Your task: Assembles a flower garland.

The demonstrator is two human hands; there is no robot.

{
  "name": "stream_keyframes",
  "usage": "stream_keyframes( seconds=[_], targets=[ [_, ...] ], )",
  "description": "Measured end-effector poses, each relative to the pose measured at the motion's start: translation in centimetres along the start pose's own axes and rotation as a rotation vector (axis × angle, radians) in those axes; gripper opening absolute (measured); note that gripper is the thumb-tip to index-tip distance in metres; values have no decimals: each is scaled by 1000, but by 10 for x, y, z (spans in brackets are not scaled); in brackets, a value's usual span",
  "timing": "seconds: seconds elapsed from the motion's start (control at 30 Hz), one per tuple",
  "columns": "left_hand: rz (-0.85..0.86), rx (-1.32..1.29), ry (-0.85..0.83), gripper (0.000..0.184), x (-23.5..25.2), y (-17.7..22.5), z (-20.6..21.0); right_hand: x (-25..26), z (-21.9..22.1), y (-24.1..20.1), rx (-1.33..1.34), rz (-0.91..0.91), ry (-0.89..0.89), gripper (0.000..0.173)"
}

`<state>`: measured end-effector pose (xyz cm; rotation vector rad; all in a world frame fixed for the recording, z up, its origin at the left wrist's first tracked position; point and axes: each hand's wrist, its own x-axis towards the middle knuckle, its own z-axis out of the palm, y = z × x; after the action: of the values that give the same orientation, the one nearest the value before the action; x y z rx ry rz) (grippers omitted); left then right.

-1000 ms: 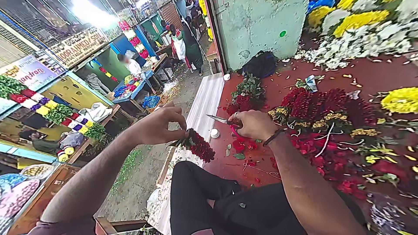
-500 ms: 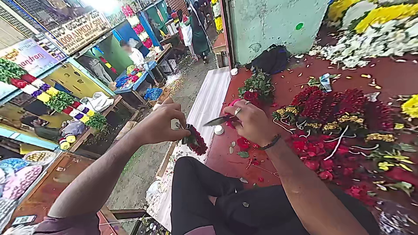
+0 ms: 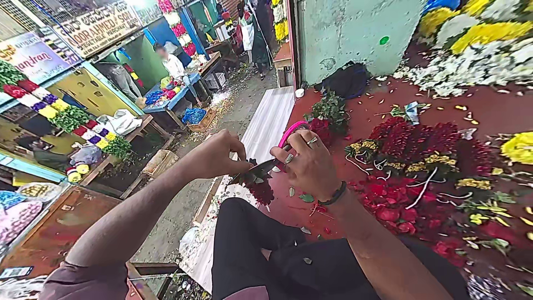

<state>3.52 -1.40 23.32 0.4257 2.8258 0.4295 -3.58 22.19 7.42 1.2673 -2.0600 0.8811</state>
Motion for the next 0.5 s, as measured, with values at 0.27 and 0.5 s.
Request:
stream_keyframes(
  seconds=[0.27,0.5],
  targets=[
    [-162,-136,-70,25,2,4,-2,-3,0,10,24,-5,88,36],
    [-324,-167,-58,29,4,1,-7,-3,-8,24,75,95,35,44]
  ],
)
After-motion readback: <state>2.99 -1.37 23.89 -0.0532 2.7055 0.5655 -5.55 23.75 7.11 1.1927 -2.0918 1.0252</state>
